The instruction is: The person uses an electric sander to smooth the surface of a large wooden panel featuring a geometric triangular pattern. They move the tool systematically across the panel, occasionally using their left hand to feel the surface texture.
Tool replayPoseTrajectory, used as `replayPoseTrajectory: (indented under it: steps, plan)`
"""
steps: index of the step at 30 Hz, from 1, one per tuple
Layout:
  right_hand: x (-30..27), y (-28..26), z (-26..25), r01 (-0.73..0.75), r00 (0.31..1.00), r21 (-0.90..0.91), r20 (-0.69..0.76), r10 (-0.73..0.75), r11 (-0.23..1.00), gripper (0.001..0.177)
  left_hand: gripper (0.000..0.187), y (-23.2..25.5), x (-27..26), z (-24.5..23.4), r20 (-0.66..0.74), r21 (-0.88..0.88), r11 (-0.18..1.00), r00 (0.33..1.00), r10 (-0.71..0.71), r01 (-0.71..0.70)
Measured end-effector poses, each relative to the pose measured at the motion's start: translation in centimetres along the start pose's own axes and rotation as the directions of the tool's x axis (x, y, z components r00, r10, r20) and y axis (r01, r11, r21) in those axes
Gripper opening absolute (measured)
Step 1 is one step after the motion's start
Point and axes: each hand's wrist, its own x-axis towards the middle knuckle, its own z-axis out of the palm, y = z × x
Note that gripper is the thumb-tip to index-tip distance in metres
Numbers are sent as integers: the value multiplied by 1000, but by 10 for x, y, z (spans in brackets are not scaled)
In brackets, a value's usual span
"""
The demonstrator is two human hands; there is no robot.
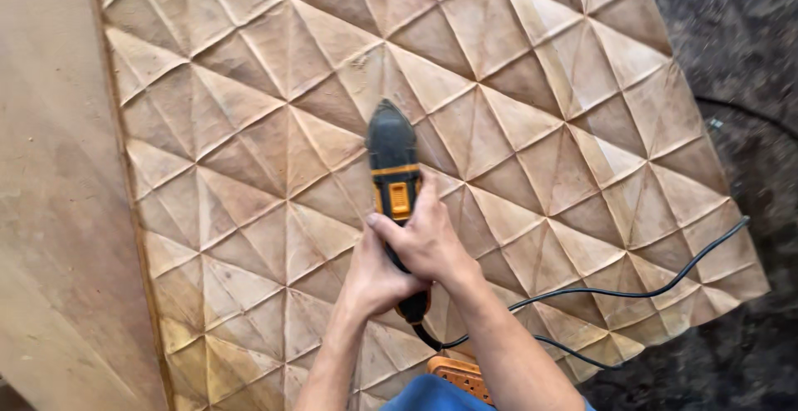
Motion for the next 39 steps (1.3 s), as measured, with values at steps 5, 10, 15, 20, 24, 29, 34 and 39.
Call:
replayPoseTrajectory:
  steps: [5,10,15,20,24,29,34,39]
  plan:
    - [41,-16,-12,-41,997,-17,69,43,999,79,50,4,35,4,21,27,998,998,-56,55]
    - [32,-24,-43,36,997,72,65,-40,997,77,64,18,33,30,6,-13,999,999,46,-46]
    - [41,-14,-43,-130,973,13,195,125,991,78,51,14,40,33,-18,131,983,991,-130,131]
    - [39,-2,-52,119,989,134,68,-129,984,82,56,5,39,47,-56,142,989,998,-25,33]
    - [45,-5,-46,-52,984,80,177,37,995,76,49,0,40,36,-45,78,995,997,68,-65]
    - [56,-12,-47,-71,979,34,194,63,997,78,48,7,50,33,-67,57,998,997,-29,33]
    - [27,3,-56,57,988,154,131,-77,986,77,53,8,24,54,-66,38,999,998,1,1]
    - [33,1,-54,6,991,120,131,-22,993,78,47,18,30,51,-40,-6,1000,999,-16,16]
